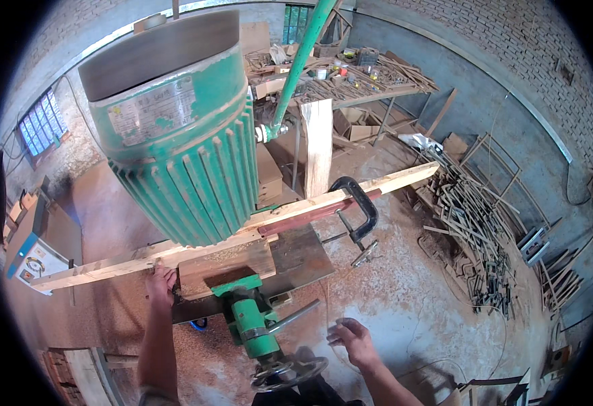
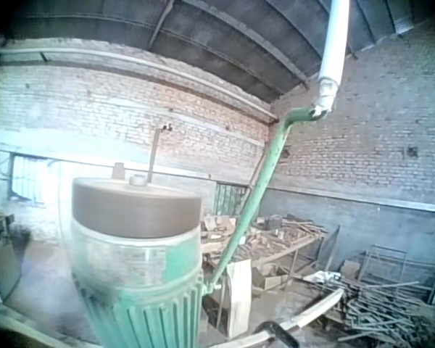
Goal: The person repeatedly feeds wooden planks into a green spindle moulder, guiding them through the cutter head to shape the edges. After each pass, the person removes the plank and places it on a nearby table before picking up the next piece.
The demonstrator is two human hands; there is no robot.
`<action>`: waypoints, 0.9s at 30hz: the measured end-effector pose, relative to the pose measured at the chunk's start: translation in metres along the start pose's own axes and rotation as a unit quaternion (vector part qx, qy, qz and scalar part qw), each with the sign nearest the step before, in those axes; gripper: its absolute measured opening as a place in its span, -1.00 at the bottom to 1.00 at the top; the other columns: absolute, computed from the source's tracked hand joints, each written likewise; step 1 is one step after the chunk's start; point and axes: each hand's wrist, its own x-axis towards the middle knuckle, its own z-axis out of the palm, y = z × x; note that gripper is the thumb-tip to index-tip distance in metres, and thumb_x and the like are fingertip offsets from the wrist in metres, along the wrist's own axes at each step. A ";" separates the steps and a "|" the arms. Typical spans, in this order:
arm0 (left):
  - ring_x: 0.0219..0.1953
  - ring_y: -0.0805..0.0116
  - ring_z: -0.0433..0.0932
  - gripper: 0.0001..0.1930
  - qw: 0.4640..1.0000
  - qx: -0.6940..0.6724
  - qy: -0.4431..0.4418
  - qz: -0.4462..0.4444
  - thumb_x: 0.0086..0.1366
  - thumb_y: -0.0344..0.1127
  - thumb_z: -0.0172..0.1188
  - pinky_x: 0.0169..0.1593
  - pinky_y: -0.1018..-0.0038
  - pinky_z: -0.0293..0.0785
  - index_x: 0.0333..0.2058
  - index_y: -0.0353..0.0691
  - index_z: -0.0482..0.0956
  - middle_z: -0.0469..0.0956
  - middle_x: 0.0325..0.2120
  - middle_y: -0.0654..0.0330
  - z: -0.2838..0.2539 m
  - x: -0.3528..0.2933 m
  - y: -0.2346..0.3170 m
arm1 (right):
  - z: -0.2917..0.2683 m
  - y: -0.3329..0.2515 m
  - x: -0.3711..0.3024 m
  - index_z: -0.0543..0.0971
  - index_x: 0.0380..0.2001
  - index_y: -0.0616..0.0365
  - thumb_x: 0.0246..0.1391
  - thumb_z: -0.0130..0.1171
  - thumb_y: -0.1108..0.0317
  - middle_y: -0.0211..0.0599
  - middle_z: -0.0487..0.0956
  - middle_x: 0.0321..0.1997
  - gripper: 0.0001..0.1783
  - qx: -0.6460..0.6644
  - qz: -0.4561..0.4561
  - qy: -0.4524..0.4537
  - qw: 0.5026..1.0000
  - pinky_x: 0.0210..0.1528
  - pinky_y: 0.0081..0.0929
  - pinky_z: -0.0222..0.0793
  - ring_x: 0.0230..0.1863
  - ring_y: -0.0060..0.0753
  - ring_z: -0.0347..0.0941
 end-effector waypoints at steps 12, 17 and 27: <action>-0.44 0.45 0.55 -0.67 0.998 -0.005 0.005 0.056 0.31 -0.10 0.16 -0.43 0.57 0.51 -0.19 -0.28 0.42 0.55 -0.39 0.19 0.010 -0.017 -0.003 | 0.151 -0.075 0.028 0.48 -0.43 0.09 0.29 -0.15 -0.02 -0.22 0.51 -0.42 -0.57 0.110 -0.078 -0.141 0.981 -0.19 -0.25 0.44 -0.29 -0.22 0.47; -0.51 0.46 0.53 -0.69 0.997 0.033 -0.010 0.065 0.33 -0.15 0.12 -0.50 0.58 0.48 -0.17 -0.30 0.39 0.53 -0.41 0.19 0.007 -0.012 -0.004 | 0.319 -0.059 -0.025 0.57 -0.37 0.25 0.26 -0.10 0.09 0.11 0.59 -0.37 -0.57 -0.560 -0.215 -0.437 0.670 -0.23 -0.05 0.45 -0.33 0.10 0.56; -0.53 0.46 0.51 -0.73 0.998 0.020 -0.011 0.062 0.34 -0.17 0.10 -0.52 0.57 0.49 -0.20 -0.28 0.39 0.51 -0.42 0.20 0.014 -0.018 0.001 | 0.316 -0.045 -0.026 0.52 -0.30 0.23 0.23 -0.06 -0.03 0.00 0.59 -0.41 -0.53 -0.466 -0.306 -0.374 0.741 -0.27 -0.04 0.45 -0.34 0.09 0.55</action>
